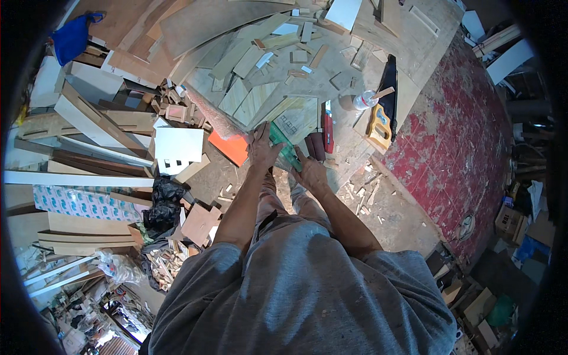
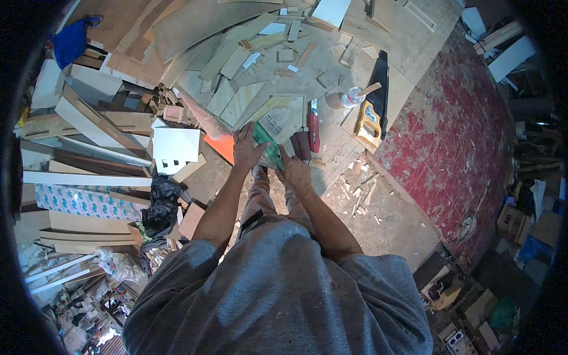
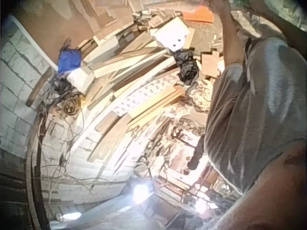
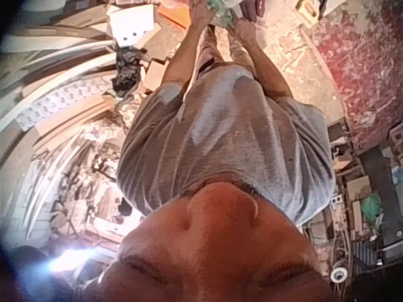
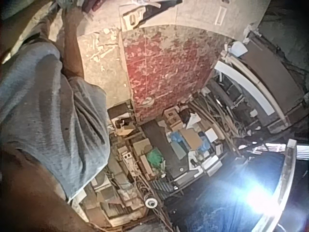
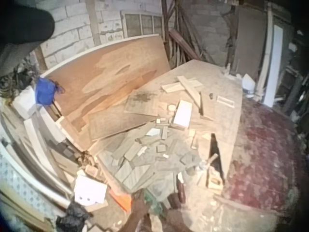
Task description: Marking wood pieces with a pencil and square for future cutting and assembly.
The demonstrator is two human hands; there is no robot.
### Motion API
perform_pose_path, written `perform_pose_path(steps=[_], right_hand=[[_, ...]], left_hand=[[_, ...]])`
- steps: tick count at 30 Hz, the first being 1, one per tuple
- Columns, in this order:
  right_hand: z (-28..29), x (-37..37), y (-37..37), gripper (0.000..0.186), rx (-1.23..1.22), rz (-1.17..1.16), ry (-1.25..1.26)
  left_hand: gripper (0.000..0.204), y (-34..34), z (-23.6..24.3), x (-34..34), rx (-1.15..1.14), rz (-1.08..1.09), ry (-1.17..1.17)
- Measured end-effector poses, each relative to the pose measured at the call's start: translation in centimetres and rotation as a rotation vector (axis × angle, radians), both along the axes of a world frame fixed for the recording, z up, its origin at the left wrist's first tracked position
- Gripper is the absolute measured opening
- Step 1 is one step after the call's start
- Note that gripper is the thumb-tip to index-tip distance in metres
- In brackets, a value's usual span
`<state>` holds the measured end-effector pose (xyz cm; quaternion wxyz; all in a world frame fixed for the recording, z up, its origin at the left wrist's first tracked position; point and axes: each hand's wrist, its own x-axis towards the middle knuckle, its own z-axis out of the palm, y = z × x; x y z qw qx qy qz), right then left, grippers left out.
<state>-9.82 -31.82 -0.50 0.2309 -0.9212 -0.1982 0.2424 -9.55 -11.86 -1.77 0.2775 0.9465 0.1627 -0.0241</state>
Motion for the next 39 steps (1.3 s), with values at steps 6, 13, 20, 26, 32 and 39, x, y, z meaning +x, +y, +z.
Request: perform_pose_path(steps=[6,13,20,26,32,39], right_hand=[[0.0,0.1,-0.2,0.082,0.004,0.017,-0.007],[0.4,0.1,0.1,0.080,-0.014,0.028,-0.013],[0.0,0.2,-0.2,0.080,-0.001,0.018,0.014],[0.2,0.3,0.0,0.082,-0.015,0.015,0.028],[0.5,0.4,-0.1,0.082,-0.007,0.020,0.019],[0.2,0.5,-0.4,0.081,-0.011,0.017,-0.002]], left_hand=[[0.095,-0.2,0.2,0.2,-0.008,-0.006,0.022],[0.095,0.4,-1.0,-0.1,0.035,-0.009,0.005],[0.093,-0.4,-0.3,0.0,0.016,0.010,0.019],[0.091,-0.4,-0.8,0.0,-0.008,0.020,-0.010],[0.092,-0.7,-1.6,-0.1,0.020,0.075,-0.049],[0.092,-1.0,-1.0,0.1,-0.002,0.054,-0.022]])
